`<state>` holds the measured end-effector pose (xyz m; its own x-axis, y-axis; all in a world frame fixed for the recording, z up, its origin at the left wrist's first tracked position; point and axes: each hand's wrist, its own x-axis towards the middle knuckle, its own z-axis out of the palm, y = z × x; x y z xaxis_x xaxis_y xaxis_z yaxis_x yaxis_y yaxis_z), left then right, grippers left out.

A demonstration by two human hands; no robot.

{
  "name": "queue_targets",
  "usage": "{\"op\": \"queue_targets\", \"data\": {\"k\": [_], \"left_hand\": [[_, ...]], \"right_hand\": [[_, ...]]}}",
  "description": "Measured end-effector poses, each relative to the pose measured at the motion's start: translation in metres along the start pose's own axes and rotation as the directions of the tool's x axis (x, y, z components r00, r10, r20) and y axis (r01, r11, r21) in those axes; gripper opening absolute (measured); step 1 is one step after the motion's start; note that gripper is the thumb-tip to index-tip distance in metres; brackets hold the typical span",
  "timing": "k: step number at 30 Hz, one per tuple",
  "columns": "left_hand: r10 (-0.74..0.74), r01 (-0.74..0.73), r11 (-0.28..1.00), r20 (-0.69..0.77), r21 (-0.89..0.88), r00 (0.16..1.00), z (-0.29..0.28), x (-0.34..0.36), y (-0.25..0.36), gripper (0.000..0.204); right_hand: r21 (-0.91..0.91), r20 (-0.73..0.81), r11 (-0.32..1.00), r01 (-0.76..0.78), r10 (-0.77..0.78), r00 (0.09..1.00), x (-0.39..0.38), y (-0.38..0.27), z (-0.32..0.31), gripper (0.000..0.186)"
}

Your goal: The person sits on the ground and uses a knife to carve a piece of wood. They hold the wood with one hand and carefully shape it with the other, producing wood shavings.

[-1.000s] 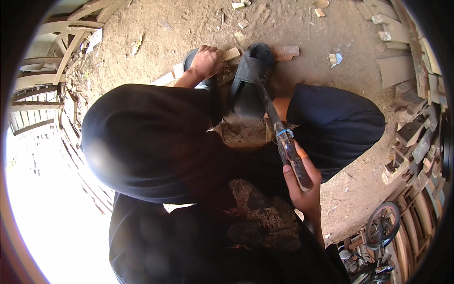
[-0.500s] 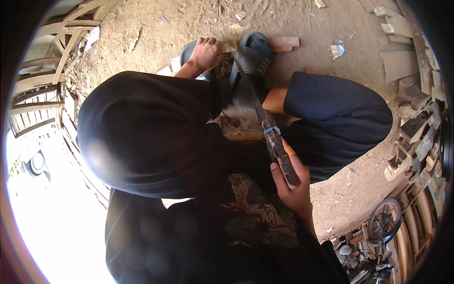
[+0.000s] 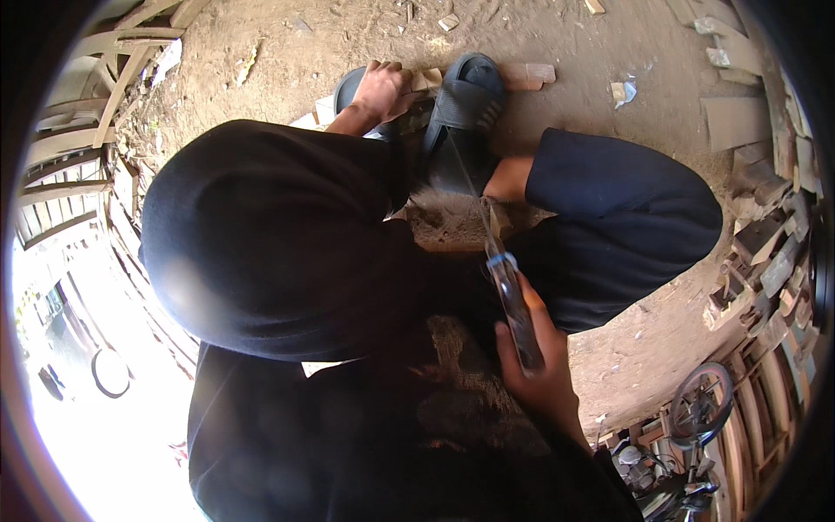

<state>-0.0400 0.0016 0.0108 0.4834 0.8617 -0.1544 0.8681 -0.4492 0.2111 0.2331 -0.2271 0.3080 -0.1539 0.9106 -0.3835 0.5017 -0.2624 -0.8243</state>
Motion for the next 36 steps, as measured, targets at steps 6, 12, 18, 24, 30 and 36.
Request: {"op": "queue_targets", "data": {"k": [6, 12, 18, 24, 30, 36], "left_hand": [[-0.038, 0.038, 0.999, -0.025, -0.008, 0.999, 0.006, 0.001, 0.004, 0.036], [-0.013, 0.012, 1.0, 0.022, 0.025, 1.0, 0.008, -0.003, -0.001, 0.048], [-0.029, 0.028, 0.999, 0.056, 0.02, 0.998, 0.006, 0.005, 0.001, 0.048], [-0.04, 0.04, 0.999, 0.028, -0.008, 0.999, 0.01, 0.001, -0.002, 0.049], [-0.022, 0.021, 1.0, 0.03, 0.017, 0.999, 0.008, 0.002, -0.002, 0.045], [-0.019, 0.017, 0.999, -0.05, -0.033, 0.999, 0.01, 0.002, 0.001, 0.036]], "right_hand": [[0.02, 0.2, 0.941, -0.337, 0.327, 0.924, 0.047, -0.01, 0.003, 0.057], [-0.037, 0.063, 0.999, -0.04, 0.042, 0.997, -0.003, 0.001, 0.002, 0.056], [0.027, 0.069, 0.991, -0.133, 0.131, 0.989, 0.032, -0.003, 0.017, 0.056], [-0.009, 0.008, 0.999, 0.043, -0.043, 0.999, 0.023, 0.022, 0.011, 0.054], [-0.023, 0.029, 0.999, -0.037, 0.038, 0.999, 0.008, 0.006, 0.012, 0.055], [-0.006, 0.157, 0.964, -0.265, 0.263, 0.952, 0.055, 0.002, 0.015, 0.056]]}}
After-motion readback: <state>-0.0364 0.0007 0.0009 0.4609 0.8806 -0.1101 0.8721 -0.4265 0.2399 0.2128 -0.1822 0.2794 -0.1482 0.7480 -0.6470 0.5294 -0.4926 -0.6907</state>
